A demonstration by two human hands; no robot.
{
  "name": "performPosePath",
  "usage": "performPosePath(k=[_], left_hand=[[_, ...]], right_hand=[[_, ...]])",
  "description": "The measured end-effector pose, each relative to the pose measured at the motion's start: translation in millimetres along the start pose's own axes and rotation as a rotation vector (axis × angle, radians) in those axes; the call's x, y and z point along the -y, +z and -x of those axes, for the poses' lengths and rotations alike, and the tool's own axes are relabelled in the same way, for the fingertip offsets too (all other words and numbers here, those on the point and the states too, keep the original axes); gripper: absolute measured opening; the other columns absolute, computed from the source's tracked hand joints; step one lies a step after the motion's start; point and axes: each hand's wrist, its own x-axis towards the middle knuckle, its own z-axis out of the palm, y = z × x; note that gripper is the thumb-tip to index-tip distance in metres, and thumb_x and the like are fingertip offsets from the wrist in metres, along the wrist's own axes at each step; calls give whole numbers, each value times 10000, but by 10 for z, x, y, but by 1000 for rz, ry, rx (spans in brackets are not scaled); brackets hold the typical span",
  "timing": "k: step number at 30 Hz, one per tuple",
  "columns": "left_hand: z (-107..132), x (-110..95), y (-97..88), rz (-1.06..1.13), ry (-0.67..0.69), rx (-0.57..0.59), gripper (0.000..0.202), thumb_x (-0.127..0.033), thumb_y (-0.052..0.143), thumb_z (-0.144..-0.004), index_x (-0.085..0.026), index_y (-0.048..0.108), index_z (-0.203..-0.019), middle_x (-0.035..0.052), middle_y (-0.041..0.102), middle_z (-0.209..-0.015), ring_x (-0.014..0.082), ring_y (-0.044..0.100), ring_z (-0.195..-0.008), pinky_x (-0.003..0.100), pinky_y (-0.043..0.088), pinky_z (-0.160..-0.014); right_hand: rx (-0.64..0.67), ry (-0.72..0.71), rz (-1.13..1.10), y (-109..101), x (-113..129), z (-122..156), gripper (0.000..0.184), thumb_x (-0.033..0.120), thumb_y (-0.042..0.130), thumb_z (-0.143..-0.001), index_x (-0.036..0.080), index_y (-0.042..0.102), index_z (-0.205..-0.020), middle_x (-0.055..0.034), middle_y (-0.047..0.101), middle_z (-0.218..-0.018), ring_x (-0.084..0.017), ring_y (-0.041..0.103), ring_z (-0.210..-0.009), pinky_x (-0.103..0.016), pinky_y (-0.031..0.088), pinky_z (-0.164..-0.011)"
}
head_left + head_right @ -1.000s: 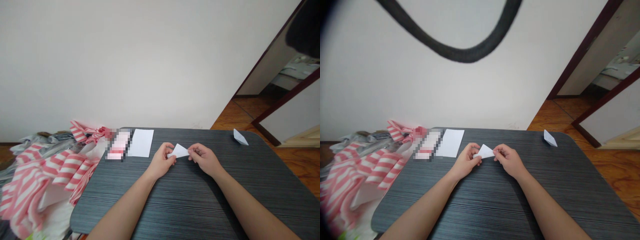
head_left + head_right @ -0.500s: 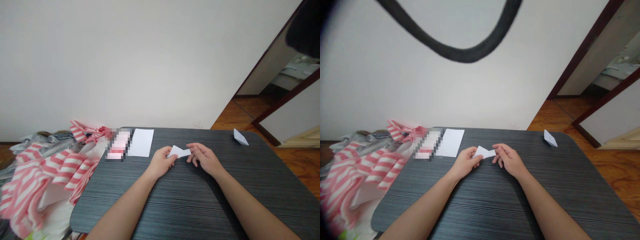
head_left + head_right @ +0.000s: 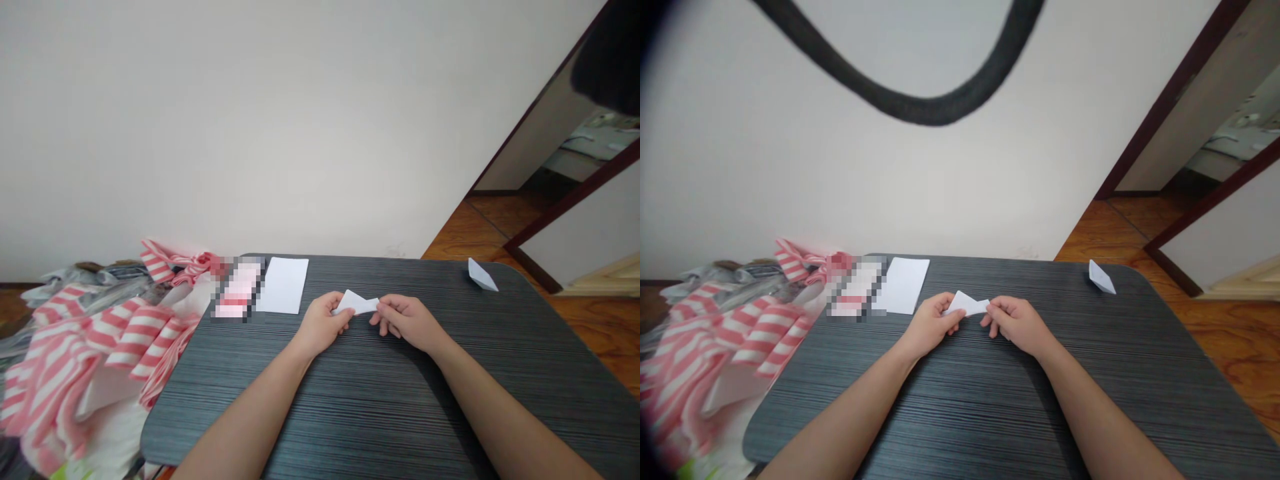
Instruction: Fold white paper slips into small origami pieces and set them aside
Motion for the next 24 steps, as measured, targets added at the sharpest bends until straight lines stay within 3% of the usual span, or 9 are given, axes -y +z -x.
performPosePath(k=[10,16,24], left_hand=[[8,-33,-14,15,-5,59,186,-290,547,-783,-140,557,-893,-10,551,-627,64,476,-493,173,369,-461],[31,-127,4,86,-31,141,250,-228,586,-745,-151,527,-975,33,631,-785,78,541,-567,178,410,-485],[50,-125,17,42,-51,130,289,-287,597,-749,-136,536,-988,68,663,-817,70,538,-529,173,387,-453]], right_hand=[[-14,-21,-22,12,23,-3,333,401,443,-882,145,595,-732,-28,628,-578,-70,460,-401,-192,305,-391],[-33,-60,81,32,47,2,321,366,442,-889,154,574,-688,-12,627,-555,-80,535,-423,-192,358,-434],[-45,-63,87,55,91,16,312,366,452,-880,155,564,-678,-18,640,-568,-99,577,-439,-201,394,-451]])
